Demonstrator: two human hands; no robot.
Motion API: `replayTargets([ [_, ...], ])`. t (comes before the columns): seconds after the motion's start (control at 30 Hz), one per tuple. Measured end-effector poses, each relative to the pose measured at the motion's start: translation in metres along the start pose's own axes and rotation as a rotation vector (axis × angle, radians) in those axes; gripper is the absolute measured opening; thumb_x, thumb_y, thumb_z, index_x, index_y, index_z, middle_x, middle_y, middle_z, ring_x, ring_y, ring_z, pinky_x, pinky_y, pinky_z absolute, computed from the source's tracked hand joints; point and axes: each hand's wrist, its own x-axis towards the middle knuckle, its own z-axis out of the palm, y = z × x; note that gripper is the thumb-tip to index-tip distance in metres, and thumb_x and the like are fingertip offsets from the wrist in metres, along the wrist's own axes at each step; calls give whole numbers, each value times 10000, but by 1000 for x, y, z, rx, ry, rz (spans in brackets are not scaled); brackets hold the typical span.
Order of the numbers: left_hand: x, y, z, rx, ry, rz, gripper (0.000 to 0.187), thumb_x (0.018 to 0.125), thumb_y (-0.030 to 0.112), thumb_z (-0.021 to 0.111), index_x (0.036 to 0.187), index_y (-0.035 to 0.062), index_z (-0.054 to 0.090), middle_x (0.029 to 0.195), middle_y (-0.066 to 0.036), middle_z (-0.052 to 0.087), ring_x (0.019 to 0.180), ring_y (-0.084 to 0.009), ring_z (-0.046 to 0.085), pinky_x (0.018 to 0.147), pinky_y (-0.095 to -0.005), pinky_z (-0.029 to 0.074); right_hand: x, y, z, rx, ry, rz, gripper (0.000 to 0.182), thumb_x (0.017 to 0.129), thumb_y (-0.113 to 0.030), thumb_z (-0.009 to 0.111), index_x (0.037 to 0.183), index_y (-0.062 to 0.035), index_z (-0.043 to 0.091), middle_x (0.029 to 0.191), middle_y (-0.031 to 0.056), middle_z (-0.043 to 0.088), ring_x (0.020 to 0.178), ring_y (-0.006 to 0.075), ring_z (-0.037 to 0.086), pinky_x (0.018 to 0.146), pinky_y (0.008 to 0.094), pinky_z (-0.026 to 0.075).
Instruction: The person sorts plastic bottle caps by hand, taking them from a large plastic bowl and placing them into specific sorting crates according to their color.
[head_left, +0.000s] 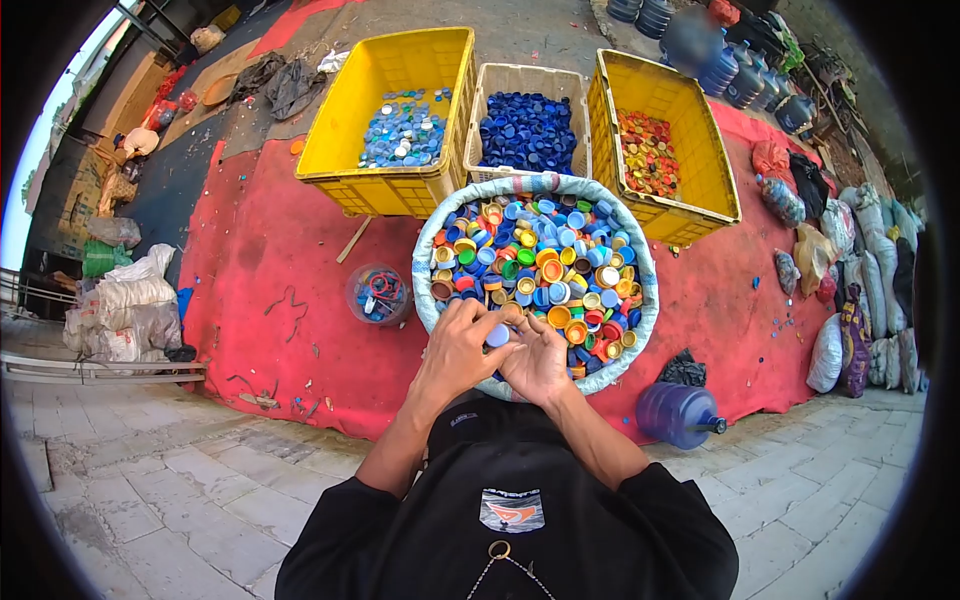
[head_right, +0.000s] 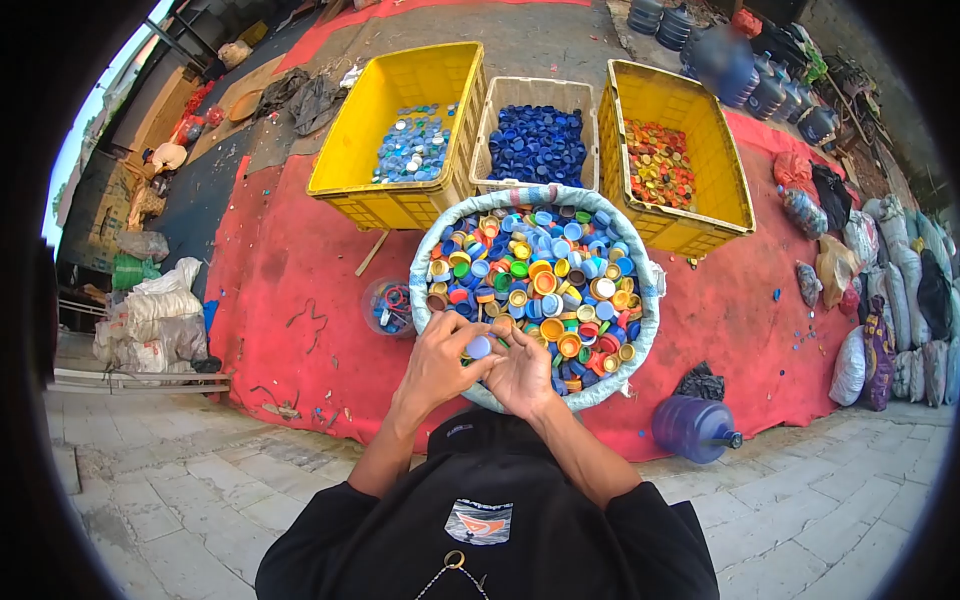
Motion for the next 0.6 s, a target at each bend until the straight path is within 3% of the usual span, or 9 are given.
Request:
replayTargets([
  [0.07, -5, -9, 11, -31, -95, -111, 290, 698, 132, 801, 942, 16, 694, 829, -100, 569, 794, -267, 581, 687, -383, 492, 2, -3, -10, -21, -73, 37, 247, 932, -337, 518, 1057, -127, 548, 1026, 73, 566, 924, 174, 566, 832, 356, 467],
  [0.17, -9, -22, 20, -81, -31, -72, 249, 750, 110, 764, 973, 19, 698, 854, -106, 581, 796, -269, 599, 680, -372, 500, 5, -5, -16, -54, -13, -3, 247, 922, -330, 529, 1028, -108, 550, 1039, 74, 559, 948, 196, 563, 886, 373, 462],
  [0.27, -8, -23, 23, -248, -16, -193, 283, 764, 159, 762, 1013, 43, 696, 876, -135, 592, 815, -310, 600, 712, -423, 493, 3, -2, -8, -70, 20, -13, 265, 917, -318, 526, 1019, -74, 546, 1058, 90, 554, 980, 229, 565, 944, 391, 453],
  [0.43, -10, -23, 21, -69, 7, -69, 376, 719, 156, 798, 1064, 50, 692, 974, -133, 577, 938, -312, 572, 805, -409, 486, 0, -5, -5, -135, 32, -45, 344, 926, -292, 495, 1122, -11, 523, 1188, 147, 541, 1139, 296, 550, 1021, 426, 428],
  [0.6, -11, -16, 19, -34, -10, -49, 432, 692, 142, 811, 1085, 24, 676, 1042, -132, 557, 984, -312, 546, 828, -408, 484, -2, -9, 1, -171, 23, -43, 381, 946, -272, 467, 1198, 13, 497, 1235, 157, 530, 1181, 295, 532, 1057, 435, 408],
])
